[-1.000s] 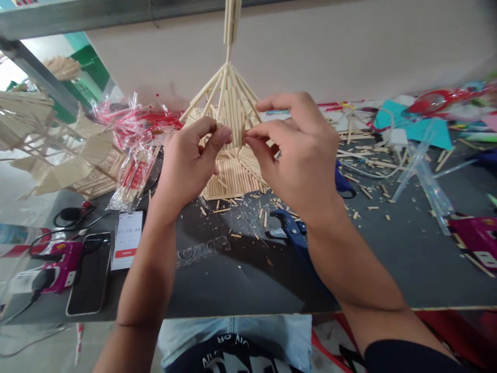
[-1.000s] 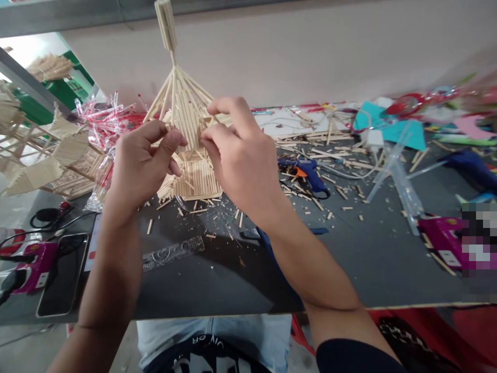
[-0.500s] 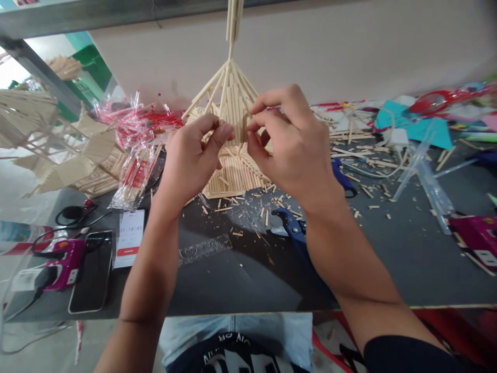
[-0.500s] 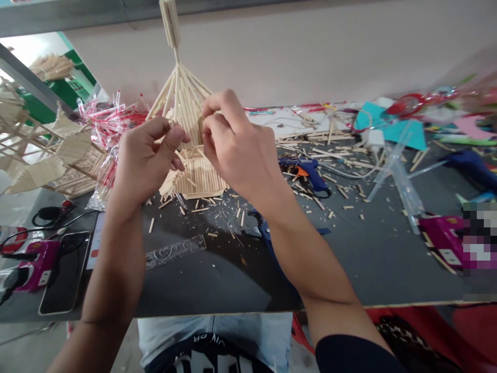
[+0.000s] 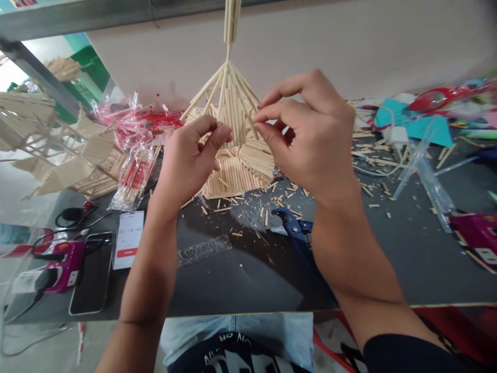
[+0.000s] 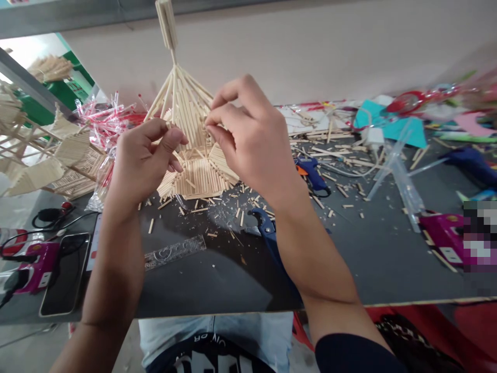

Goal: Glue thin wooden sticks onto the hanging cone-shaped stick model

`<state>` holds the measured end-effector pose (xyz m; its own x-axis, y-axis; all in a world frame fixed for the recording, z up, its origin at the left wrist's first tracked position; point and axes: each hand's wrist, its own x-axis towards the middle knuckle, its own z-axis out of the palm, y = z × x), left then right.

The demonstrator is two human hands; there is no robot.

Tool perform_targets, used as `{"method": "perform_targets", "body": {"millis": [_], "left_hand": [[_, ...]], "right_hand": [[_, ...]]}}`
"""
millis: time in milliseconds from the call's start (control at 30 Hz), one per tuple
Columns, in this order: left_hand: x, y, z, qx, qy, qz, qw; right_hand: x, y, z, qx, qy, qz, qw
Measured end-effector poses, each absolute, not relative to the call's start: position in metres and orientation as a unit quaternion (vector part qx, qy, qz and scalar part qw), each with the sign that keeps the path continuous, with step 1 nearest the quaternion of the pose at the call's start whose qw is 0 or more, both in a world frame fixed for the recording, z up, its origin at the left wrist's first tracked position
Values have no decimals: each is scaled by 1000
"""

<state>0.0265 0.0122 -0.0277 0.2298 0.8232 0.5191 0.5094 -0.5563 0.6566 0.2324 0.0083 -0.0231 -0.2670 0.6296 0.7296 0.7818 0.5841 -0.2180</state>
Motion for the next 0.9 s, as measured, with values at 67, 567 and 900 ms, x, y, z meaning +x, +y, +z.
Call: {"method": "perform_targets", "body": {"millis": [67, 567, 900], "left_hand": [[27, 12, -27, 761, 441, 441, 180], [26, 11, -26, 754, 446, 440, 196], [25, 10, -27, 761, 442, 438, 182]], "right_hand": [[235, 8, -24, -439, -797, -87, 406], [221, -7, -21, -468, -804, -81, 357], [213, -5, -24, -485, -787, -122, 361]]}}
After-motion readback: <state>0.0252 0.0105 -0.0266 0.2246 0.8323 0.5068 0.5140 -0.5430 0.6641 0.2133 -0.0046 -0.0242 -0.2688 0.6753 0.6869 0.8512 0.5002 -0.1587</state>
